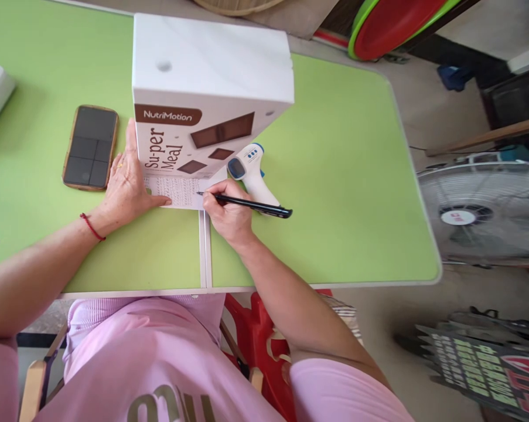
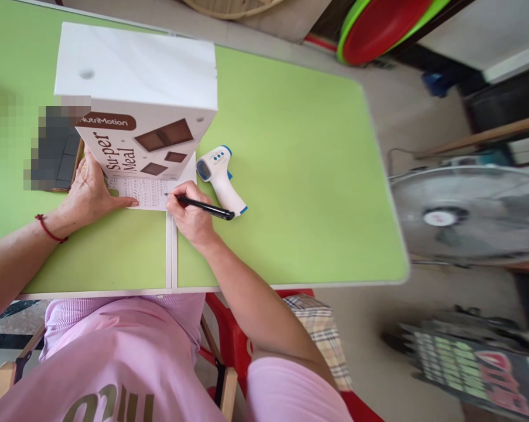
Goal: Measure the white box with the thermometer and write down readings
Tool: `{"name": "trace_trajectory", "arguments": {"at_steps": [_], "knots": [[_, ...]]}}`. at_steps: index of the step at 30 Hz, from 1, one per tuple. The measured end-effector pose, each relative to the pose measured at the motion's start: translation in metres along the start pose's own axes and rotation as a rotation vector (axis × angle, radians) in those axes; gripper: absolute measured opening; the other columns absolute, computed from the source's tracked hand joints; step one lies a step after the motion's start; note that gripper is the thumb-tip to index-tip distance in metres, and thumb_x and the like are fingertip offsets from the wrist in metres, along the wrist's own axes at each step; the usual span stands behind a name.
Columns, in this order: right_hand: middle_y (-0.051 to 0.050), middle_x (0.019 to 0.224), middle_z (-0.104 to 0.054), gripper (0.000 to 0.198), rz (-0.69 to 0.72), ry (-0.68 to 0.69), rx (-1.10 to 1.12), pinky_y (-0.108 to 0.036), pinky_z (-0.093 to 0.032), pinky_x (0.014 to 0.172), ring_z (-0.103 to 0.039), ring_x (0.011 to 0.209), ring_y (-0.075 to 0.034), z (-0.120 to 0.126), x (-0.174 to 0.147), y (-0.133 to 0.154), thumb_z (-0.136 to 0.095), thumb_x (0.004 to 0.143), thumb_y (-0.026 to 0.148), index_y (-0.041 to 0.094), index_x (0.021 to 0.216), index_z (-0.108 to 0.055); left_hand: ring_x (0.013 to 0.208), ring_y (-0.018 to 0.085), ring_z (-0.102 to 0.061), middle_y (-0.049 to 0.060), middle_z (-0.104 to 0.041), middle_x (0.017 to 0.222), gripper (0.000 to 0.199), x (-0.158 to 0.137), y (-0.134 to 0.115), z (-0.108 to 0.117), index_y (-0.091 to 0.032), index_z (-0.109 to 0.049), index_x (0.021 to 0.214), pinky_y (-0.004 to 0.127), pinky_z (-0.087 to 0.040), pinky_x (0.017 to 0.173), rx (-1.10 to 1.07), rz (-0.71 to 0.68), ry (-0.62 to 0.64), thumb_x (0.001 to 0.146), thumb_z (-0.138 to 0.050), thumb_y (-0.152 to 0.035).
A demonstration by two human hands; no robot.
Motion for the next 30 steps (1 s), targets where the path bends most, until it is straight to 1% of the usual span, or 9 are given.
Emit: {"name": "trace_trajectory", "arguments": {"at_steps": [3,7,13,18,23,27,30], "knots": [[0.002,0.068,-0.059,0.018,0.005,0.007,0.003,-0.029,-0.050,0.059,-0.053,0.060,-0.014,0.0008,0.0001,-0.0004,-0.060,0.088,0.039,0.025,0.078,-0.054,0.162,0.049,-0.026,0.021,-0.034,0.171,0.142,0.0000,0.0008,0.0003,-0.024,-0.026,0.164,0.065,-0.020,0.137,-0.014,-0.005,0.007,0.051,-0.104,-0.061],[0.002,0.068,-0.058,0.019,0.013,0.003,-0.009,-0.029,-0.050,0.059,-0.053,0.060,-0.014,0.0020,-0.0007,-0.0014,-0.060,0.088,0.039,0.024,0.077,-0.054,0.163,0.050,-0.022,0.023,-0.030,0.172,0.141,0.0008,0.0007,0.0019,-0.021,-0.025,0.164,0.065,-0.017,0.137,-0.013,0.011,0.043,0.053,-0.103,-0.059],[0.002,0.068,-0.057,0.017,0.007,-0.078,0.016,-0.029,-0.050,0.060,-0.053,0.060,-0.014,0.0016,-0.0007,-0.0026,-0.060,0.088,0.037,0.024,0.078,-0.053,0.161,0.050,-0.028,0.023,-0.033,0.170,0.139,0.0012,0.0001,0.0023,-0.021,-0.027,0.163,0.066,-0.022,0.135,0.009,0.021,0.043,0.052,-0.104,-0.052],[0.002,0.065,-0.058,0.016,-0.003,-0.081,-0.015,-0.029,-0.048,0.057,-0.052,0.058,-0.014,0.0003,0.0006,-0.0005,-0.059,0.086,0.036,0.024,0.075,-0.053,0.162,0.051,-0.026,0.022,-0.034,0.170,0.142,0.0009,0.0011,0.0014,-0.022,-0.027,0.164,0.066,-0.022,0.136,-0.002,0.007,0.026,0.050,-0.104,-0.057],[0.003,0.065,-0.057,0.017,0.022,-0.058,0.008,-0.028,-0.047,0.056,-0.051,0.056,-0.014,0.0006,0.0005,-0.0009,-0.060,0.086,0.036,0.025,0.075,-0.052,0.161,0.051,-0.027,0.023,-0.035,0.169,0.142,0.0010,0.0008,0.0016,-0.021,-0.029,0.163,0.065,-0.022,0.136,-0.004,0.019,0.030,0.048,-0.106,-0.051],[0.003,0.065,-0.057,0.019,0.006,-0.087,-0.009,-0.029,-0.048,0.058,-0.052,0.058,-0.014,0.0018,-0.0006,-0.0020,-0.058,0.087,0.038,0.025,0.075,-0.052,0.159,0.051,-0.031,0.021,-0.038,0.168,0.142,0.0007,0.0021,0.0008,-0.023,-0.030,0.163,0.066,-0.024,0.135,-0.013,0.007,0.013,0.048,-0.106,-0.054],[0.002,0.067,-0.059,0.019,0.017,-0.079,0.008,-0.030,-0.049,0.059,-0.053,0.059,-0.015,0.0018,-0.0008,-0.0013,-0.059,0.088,0.039,0.025,0.076,-0.054,0.158,0.051,-0.033,0.021,-0.038,0.168,0.142,0.0007,0.0030,0.0008,-0.022,-0.031,0.163,0.066,-0.025,0.134,-0.014,0.002,0.006,0.047,-0.106,-0.055]]}}
Point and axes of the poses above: each hand's wrist, its own x-axis towards the middle knuckle, its own z-axis out of the back of the hand, y = z × x, the point moved 1 cm from there along x, towards the middle knuckle
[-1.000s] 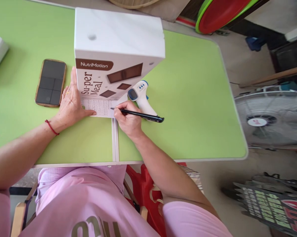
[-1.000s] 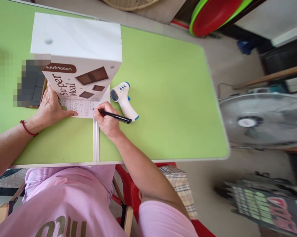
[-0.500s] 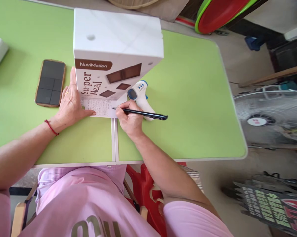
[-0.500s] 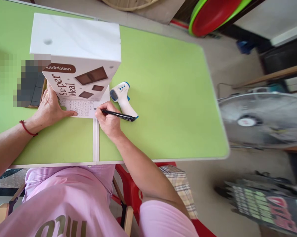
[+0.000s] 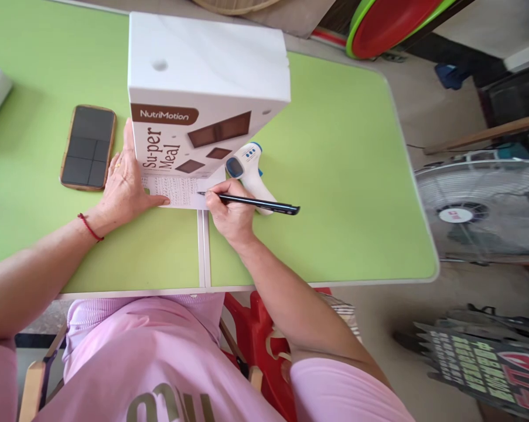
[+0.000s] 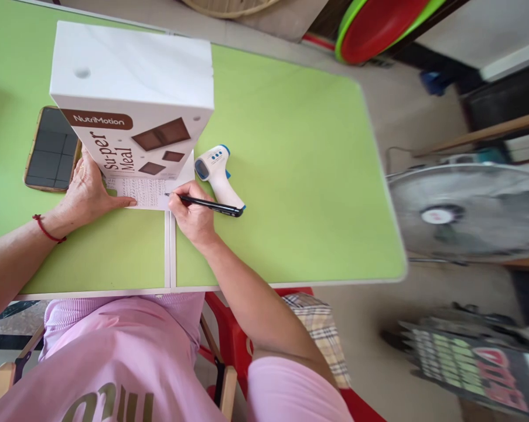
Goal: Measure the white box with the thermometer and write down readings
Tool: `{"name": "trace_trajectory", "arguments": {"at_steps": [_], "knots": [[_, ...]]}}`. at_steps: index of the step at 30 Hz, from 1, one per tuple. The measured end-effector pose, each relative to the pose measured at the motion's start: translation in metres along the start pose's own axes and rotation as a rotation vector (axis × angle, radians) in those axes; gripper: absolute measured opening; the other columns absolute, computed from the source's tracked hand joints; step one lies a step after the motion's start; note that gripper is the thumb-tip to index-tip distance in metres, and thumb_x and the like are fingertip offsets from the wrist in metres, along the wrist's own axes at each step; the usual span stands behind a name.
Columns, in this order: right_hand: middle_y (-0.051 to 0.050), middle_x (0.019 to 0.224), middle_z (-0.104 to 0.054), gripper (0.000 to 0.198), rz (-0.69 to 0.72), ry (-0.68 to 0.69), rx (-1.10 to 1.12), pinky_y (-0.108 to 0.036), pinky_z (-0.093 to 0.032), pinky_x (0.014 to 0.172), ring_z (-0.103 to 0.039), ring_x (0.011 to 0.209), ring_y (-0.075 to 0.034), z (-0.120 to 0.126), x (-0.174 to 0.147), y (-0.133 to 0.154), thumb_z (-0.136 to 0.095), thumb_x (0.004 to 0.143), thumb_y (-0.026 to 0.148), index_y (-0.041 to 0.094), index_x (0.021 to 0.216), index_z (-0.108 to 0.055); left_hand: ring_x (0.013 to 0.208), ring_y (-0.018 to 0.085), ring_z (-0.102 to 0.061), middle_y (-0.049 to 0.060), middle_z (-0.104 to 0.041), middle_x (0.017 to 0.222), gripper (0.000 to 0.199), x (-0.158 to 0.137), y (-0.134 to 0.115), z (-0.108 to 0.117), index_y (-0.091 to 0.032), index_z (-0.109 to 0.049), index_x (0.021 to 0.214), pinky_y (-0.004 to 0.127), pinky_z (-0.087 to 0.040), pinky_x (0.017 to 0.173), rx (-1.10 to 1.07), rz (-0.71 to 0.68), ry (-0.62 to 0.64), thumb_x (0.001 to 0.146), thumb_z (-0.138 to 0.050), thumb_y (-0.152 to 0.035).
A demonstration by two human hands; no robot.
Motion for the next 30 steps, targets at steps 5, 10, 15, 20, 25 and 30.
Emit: {"name": "trace_trajectory", "arguments": {"at_steps": [5,10,15,20,25,30], "knots": [[0.002,0.066,-0.059,0.016,0.011,0.007,0.018,-0.029,-0.048,0.058,-0.053,0.058,-0.014,-0.001,0.001,0.001,-0.058,0.087,0.035,0.024,0.076,-0.056,0.158,0.050,-0.032,0.022,-0.034,0.170,0.140,0.001,-0.001,0.002,-0.022,-0.030,0.162,0.065,-0.024,0.135,0.000,0.014,0.040,0.048,-0.106,-0.052],[0.002,0.067,-0.060,0.019,-0.031,0.036,0.012,-0.029,-0.050,0.059,-0.053,0.060,-0.015,-0.001,0.001,0.000,-0.060,0.088,0.038,0.024,0.076,-0.055,0.160,0.051,-0.028,0.022,-0.033,0.170,0.141,0.001,-0.002,0.002,-0.022,-0.027,0.163,0.065,-0.020,0.136,-0.001,0.012,0.050,0.050,-0.105,-0.053],[0.001,0.067,-0.059,0.022,-0.021,0.008,-0.007,-0.029,-0.049,0.059,-0.053,0.060,-0.014,-0.002,0.000,-0.002,-0.060,0.088,0.041,0.024,0.075,-0.056,0.160,0.052,-0.028,0.022,-0.038,0.168,0.145,0.000,-0.001,-0.001,-0.024,-0.028,0.164,0.067,-0.022,0.135,-0.003,0.010,0.000,0.047,-0.106,-0.058],[0.002,0.068,-0.059,0.023,0.057,-0.063,-0.010,-0.029,-0.049,0.058,-0.054,0.059,-0.014,0.005,0.001,0.002,-0.060,0.095,0.042,0.024,0.080,-0.058,0.160,0.052,-0.029,0.021,-0.038,0.168,0.144,0.001,-0.002,0.001,-0.024,-0.028,0.164,0.068,-0.023,0.135,-0.015,0.008,0.001,0.047,-0.105,-0.059],[-0.003,0.083,-0.067,0.014,0.269,-0.055,-0.176,-0.034,-0.056,0.072,-0.064,0.074,-0.018,0.027,0.007,-0.002,-0.059,0.099,0.032,0.024,0.095,-0.070,0.164,0.045,-0.026,0.018,-0.034,0.171,0.130,0.001,-0.009,0.011,-0.027,-0.023,0.166,0.062,-0.023,0.138,-0.066,0.034,0.044,0.064,-0.098,-0.060],[-0.009,0.098,-0.069,0.029,0.268,0.040,-0.460,-0.040,-0.052,0.075,-0.064,0.089,-0.025,0.032,0.009,-0.024,-0.049,0.101,0.022,0.025,0.111,-0.076,0.167,0.037,-0.020,0.015,-0.028,0.175,0.123,0.008,-0.007,0.019,-0.029,-0.012,0.169,0.056,-0.022,0.139,-0.102,0.013,0.002,0.079,-0.080,-0.077]]}}
Point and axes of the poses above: each hand's wrist, its own x-axis towards the middle knuckle, its own z-axis out of the back of the hand, y = z × x, the point moved 1 cm from there along x, towards the middle knuckle
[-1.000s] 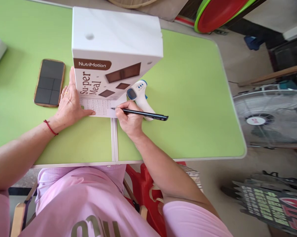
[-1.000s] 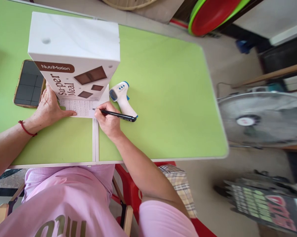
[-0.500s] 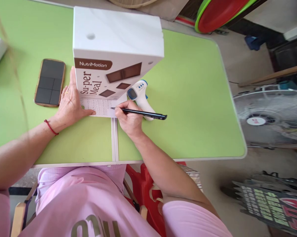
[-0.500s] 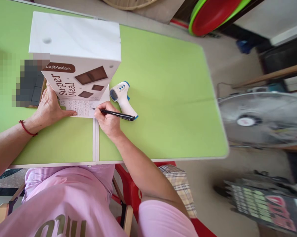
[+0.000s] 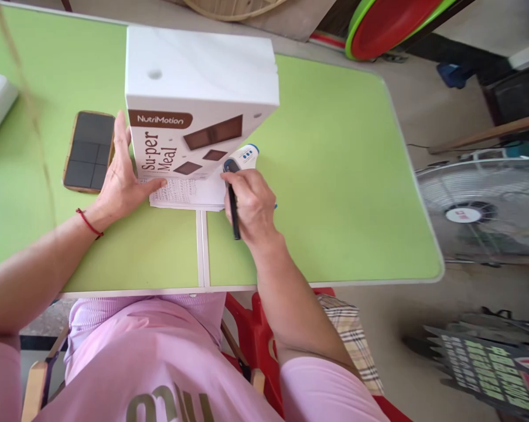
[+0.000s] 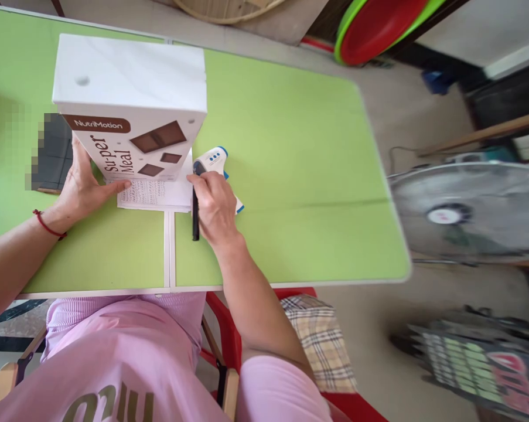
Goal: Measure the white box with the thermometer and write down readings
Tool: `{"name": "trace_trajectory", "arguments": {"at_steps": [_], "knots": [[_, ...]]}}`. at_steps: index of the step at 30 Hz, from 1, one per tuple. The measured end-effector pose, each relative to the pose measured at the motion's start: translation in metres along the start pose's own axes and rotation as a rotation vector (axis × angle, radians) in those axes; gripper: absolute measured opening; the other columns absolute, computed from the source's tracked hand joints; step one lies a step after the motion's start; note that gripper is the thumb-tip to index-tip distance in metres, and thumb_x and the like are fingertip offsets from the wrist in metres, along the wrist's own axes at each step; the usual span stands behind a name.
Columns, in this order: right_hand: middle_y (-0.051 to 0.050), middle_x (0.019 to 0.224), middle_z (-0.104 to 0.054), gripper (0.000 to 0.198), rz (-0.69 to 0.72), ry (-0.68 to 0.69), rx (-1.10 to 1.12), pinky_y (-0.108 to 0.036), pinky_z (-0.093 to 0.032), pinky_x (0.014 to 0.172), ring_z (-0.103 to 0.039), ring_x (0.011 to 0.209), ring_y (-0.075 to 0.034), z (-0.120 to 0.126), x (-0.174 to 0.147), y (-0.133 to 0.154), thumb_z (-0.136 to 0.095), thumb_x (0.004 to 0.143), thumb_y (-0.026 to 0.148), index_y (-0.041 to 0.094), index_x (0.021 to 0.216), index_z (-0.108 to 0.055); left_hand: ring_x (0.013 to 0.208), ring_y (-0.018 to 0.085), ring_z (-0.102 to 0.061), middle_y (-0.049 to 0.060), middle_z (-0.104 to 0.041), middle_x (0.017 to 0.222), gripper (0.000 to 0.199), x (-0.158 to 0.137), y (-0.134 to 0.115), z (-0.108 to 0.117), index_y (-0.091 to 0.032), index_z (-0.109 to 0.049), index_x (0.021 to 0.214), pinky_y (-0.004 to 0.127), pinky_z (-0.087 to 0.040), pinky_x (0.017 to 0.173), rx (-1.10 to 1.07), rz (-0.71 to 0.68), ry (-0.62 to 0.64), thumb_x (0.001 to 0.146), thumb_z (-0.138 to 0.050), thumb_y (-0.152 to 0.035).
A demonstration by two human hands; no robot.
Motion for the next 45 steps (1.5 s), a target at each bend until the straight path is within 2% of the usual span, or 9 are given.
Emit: {"name": "trace_trajectory", "arguments": {"at_steps": [3,6,12,15,18,23,28,36,45], "knots": [[-0.011,0.098,-0.068,0.037,0.089,0.083,-0.061,-0.041,-0.047,0.073,-0.059,0.088,-0.026,-0.007,-0.003,0.000,-0.044,0.102,0.015,0.024,0.116,-0.077,0.166,0.035,-0.024,0.016,-0.034,0.171,0.113,0.007,0.007,0.000,-0.026,-0.015,0.169,0.053,-0.024,0.139,-0.024,-0.057,-0.018,0.087,-0.062,-0.089],[-0.009,0.095,-0.065,0.042,0.112,0.151,-0.110,-0.040,-0.047,0.074,-0.057,0.086,-0.024,-0.007,-0.002,0.005,-0.041,0.101,0.011,0.026,0.119,-0.077,0.158,0.038,-0.040,0.017,-0.047,0.162,0.114,0.014,0.016,-0.006,-0.027,-0.021,0.168,0.056,-0.036,0.133,-0.139,-0.108,-0.038,0.084,-0.062,-0.093],[-0.021,0.118,-0.062,0.045,-0.327,0.152,-0.335,-0.054,-0.053,0.093,-0.060,0.115,-0.037,0.010,0.007,-0.007,-0.063,0.090,0.027,0.012,0.132,-0.066,0.142,0.041,-0.059,0.016,-0.063,0.143,0.107,0.018,0.024,-0.014,-0.031,-0.034,0.162,0.054,-0.057,0.113,-0.428,-0.227,-0.137,0.079,-0.083,-0.080],[-0.021,0.111,-0.065,0.050,-0.534,0.274,-0.331,-0.060,-0.054,0.091,-0.063,0.106,-0.039,0.012,0.009,-0.018,-0.068,0.086,0.040,0.011,0.127,-0.065,0.132,0.040,-0.066,0.015,-0.065,0.137,0.099,0.011,0.020,-0.012,-0.032,-0.038,0.159,0.052,-0.062,0.104,-0.445,-0.169,-0.148,0.083,-0.079,-0.080],[-0.016,0.102,-0.068,0.042,-0.588,0.250,-0.149,-0.058,-0.057,0.087,-0.066,0.097,-0.035,0.013,0.011,-0.023,-0.062,0.090,0.048,0.016,0.115,-0.068,0.126,0.040,-0.069,0.015,-0.067,0.129,0.093,0.003,0.015,-0.009,-0.028,-0.045,0.154,0.052,-0.062,0.101,-0.426,-0.115,-0.178,0.085,-0.073,-0.084],[-0.011,0.102,-0.066,0.057,-0.343,-0.061,0.478,-0.048,-0.059,0.081,-0.068,0.091,-0.027,0.021,0.013,0.005,-0.049,0.096,0.068,0.024,0.128,-0.062,0.107,0.036,-0.074,0.016,-0.071,0.119,0.087,-0.002,0.004,-0.004,-0.020,-0.054,0.143,0.049,-0.064,0.092,-0.336,-0.041,-0.142,0.088,-0.070,-0.085],[0.000,0.075,-0.058,0.045,-0.332,0.119,1.135,-0.032,-0.050,0.052,-0.053,0.059,-0.015,0.017,0.004,0.058,-0.075,0.083,0.065,0.026,0.103,-0.065,0.102,0.033,-0.074,0.015,-0.073,0.115,0.079,0.000,-0.009,-0.002,-0.017,-0.063,0.128,0.048,-0.063,0.090,-0.303,-0.057,-0.114,0.090,-0.063,-0.087],[0.001,0.074,-0.057,0.052,-0.570,0.296,1.189,-0.031,-0.046,0.054,-0.050,0.060,-0.013,0.010,0.000,0.076,-0.083,0.074,0.068,0.022,0.088,-0.063,0.109,0.033,-0.072,0.014,-0.074,0.119,0.074,-0.001,-0.014,0.002,-0.017,-0.065,0.127,0.045,-0.060,0.095,-0.249,-0.118,-0.088,0.096,-0.060,-0.084],[0.000,0.071,-0.060,0.055,-0.593,0.419,1.174,-0.035,-0.050,0.060,-0.054,0.064,-0.016,0.013,-0.002,0.075,-0.084,0.072,0.072,0.022,0.085,-0.065,0.110,0.033,-0.071,0.014,-0.074,0.117,0.076,0.001,-0.014,0.002,-0.018,-0.064,0.127,0.046,-0.060,0.099,-0.236,-0.157,-0.089,0.093,-0.059,-0.086]]}}
Point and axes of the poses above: each hand's wrist, its own x-axis towards the middle knuckle, its own z-axis out of the back of the hand, y = z × x, the point moved 1 cm from there along x, towards the middle knuckle
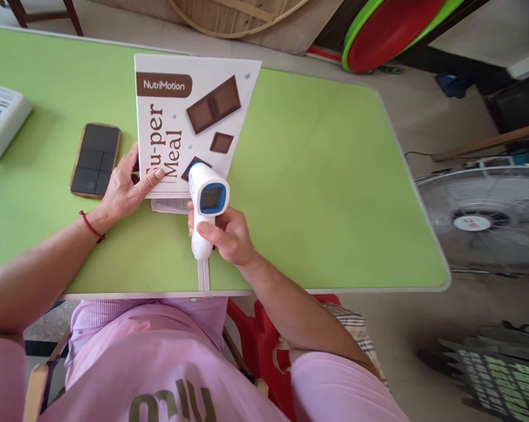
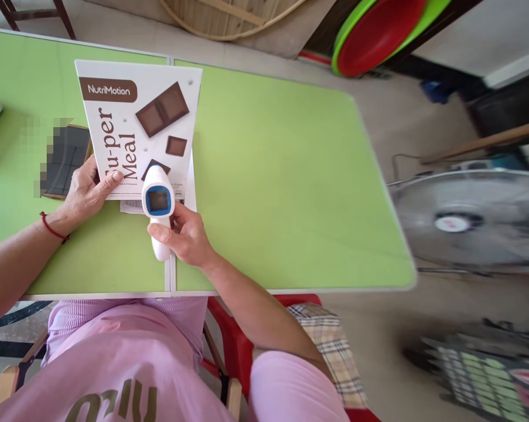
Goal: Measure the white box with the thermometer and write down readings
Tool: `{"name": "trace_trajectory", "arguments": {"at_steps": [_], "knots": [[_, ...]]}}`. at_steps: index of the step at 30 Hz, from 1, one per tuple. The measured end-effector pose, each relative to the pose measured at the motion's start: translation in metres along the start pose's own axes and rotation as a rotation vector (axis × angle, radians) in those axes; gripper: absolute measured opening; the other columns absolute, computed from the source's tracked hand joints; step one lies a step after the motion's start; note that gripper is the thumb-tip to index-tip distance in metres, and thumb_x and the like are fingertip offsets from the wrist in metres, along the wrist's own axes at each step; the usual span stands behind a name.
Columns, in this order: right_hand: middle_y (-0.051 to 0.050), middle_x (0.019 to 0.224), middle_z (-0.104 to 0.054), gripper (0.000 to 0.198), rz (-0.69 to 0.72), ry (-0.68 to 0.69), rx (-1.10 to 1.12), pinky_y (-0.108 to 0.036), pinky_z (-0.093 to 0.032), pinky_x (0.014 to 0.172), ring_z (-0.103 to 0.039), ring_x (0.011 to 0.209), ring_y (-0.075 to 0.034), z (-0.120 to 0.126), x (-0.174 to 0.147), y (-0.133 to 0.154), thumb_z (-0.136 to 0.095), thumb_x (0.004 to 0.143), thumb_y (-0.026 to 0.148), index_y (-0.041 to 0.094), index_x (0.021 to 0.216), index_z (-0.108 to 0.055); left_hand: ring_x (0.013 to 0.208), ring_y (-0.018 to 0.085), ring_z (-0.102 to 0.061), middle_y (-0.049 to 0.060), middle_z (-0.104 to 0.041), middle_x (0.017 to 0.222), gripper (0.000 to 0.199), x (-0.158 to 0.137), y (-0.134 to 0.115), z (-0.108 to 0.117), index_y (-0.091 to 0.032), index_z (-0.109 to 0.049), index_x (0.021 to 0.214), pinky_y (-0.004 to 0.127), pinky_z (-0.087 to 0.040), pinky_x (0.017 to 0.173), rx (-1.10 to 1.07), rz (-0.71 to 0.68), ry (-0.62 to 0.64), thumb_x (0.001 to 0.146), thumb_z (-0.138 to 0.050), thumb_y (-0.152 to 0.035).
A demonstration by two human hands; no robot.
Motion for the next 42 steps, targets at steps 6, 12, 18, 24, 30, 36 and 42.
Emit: {"name": "trace_trajectory", "arguments": {"at_steps": [6,12,18,24,30,36,42], "knots": [[-0.002,0.072,-0.067,0.056,-0.001,0.004,0.042,-0.032,-0.049,0.057,-0.057,0.062,-0.015,-0.003,0.002,0.005,-0.085,0.070,0.073,0.021,0.081,-0.066,0.103,0.031,-0.071,0.014,-0.073,0.115,0.072,0.000,-0.002,0.002,-0.017,-0.064,0.126,0.045,-0.059,0.094,0.016,0.010,0.015,0.097,-0.057,-0.082],[-0.001,0.066,-0.065,0.056,0.016,-0.036,0.005,-0.031,-0.045,0.053,-0.055,0.057,-0.015,-0.001,0.003,0.003,-0.083,0.070,0.074,0.021,0.076,-0.068,0.107,0.033,-0.071,0.014,-0.073,0.119,0.074,0.000,-0.002,0.002,-0.019,-0.065,0.127,0.048,-0.060,0.097,-0.023,0.029,0.028,0.093,-0.062,-0.085],[0.001,0.063,-0.061,0.058,0.021,-0.060,-0.057,-0.032,-0.043,0.055,-0.052,0.058,-0.015,0.000,0.002,-0.001,-0.079,0.070,0.078,0.022,0.074,-0.065,0.111,0.034,-0.070,0.014,-0.073,0.124,0.072,-0.001,-0.004,0.004,-0.019,-0.065,0.131,0.051,-0.059,0.102,-0.006,0.038,0.036,0.095,-0.061,-0.082],[-0.002,0.065,-0.061,0.054,0.128,-0.050,-0.081,-0.034,-0.043,0.053,-0.052,0.058,-0.017,-0.001,0.001,0.000,-0.070,0.077,0.077,0.023,0.075,-0.062,0.112,0.035,-0.070,0.015,-0.073,0.124,0.070,-0.003,-0.005,0.003,-0.019,-0.064,0.132,0.053,-0.059,0.102,-0.008,0.043,0.040,0.097,-0.060,-0.080],[-0.006,0.079,-0.063,0.042,0.349,-0.553,-0.626,-0.045,-0.054,0.072,-0.060,0.074,-0.024,0.061,0.009,0.012,-0.062,0.086,0.066,0.024,0.089,-0.066,0.121,0.038,-0.067,0.018,-0.069,0.135,0.074,-0.007,0.000,0.004,-0.018,-0.061,0.138,0.058,-0.055,0.111,0.006,0.040,0.044,0.096,-0.062,-0.079],[-0.013,0.092,-0.065,0.043,-0.082,-0.539,-1.213,-0.049,-0.054,0.076,-0.060,0.091,-0.033,0.112,0.022,-0.011,-0.063,0.086,0.055,0.020,0.111,-0.071,0.134,0.039,-0.062,0.017,-0.066,0.142,0.068,-0.013,-0.001,0.007,-0.021,-0.063,0.135,0.054,-0.051,0.118,-0.022,0.044,0.041,0.094,-0.067,-0.075],[-0.020,0.108,-0.068,0.043,0.067,-0.612,-1.382,-0.056,-0.055,0.087,-0.063,0.103,-0.038,0.095,0.018,-0.011,-0.060,0.090,0.042,0.016,0.123,-0.070,0.136,0.042,-0.062,0.019,-0.066,0.142,0.071,-0.017,0.001,0.010,-0.020,-0.063,0.137,0.059,-0.050,0.119,-0.034,0.066,0.040,0.091,-0.073,-0.072]]}}
Point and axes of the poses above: each hand's wrist, its own x-axis towards the middle knuckle, its own z-axis out of the back of the hand, y = z × x, the point moved 1 cm from there along x, towards the middle knuckle
